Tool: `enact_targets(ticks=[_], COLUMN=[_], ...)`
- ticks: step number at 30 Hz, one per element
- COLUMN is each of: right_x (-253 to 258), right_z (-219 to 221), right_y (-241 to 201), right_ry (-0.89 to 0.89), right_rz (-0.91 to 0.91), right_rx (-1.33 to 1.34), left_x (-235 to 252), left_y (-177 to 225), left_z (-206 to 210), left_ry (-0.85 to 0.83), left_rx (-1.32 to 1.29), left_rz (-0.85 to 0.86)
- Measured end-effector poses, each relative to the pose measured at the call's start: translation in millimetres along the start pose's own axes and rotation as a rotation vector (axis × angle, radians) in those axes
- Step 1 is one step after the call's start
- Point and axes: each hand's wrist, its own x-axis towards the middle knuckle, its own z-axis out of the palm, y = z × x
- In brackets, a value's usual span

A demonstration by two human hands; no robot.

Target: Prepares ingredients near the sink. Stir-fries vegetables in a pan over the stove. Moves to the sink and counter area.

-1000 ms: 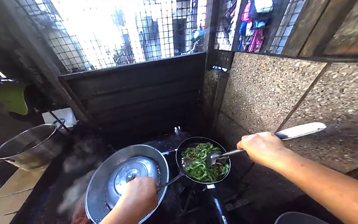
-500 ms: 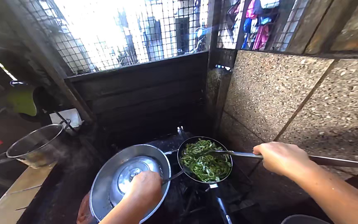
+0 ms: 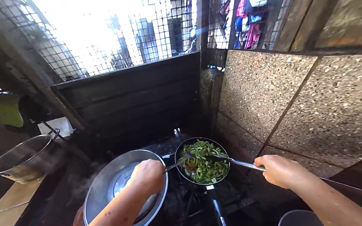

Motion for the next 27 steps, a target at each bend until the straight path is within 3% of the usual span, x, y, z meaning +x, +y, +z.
enact_targets(ticks=[6, 10, 16, 21, 24, 27], right_x=[-8.7, -16.7, -1.3, -1.1, 14.4, 27.8], right_z=[-13.7, -22.8, -0.8, -19.2, -4.6, 23.5], right_y=[14.9, 12.4, -4.8, 10.0, -11.5, -28.9], right_ry=[0.07, 0.177, 0.017, 0.154, 0.217, 0.118], right_rz=[0.023, 0.07, 0.025, 0.008, 0.045, 0.003], right_rx=[0.003, 0.021, 0.028, 0.078, 0.127, 0.129], left_x=[23.1, 4.8, -5.4, -17.7, -20.0, -26.1], left_y=[16.9, 25.1, 14.0, -3.0, -8.1, -10.8], left_z=[14.4, 6.7, 6.4, 0.5, 0.7, 1.3], left_ry=[-0.014, -0.074, -0.087, 0.009, 0.015, -0.025], left_rx=[0.033, 0.014, 0.04, 0.047, 0.024, -0.031], left_rz=[-0.086, -0.069, -0.071, -0.053, -0.067, -0.086])
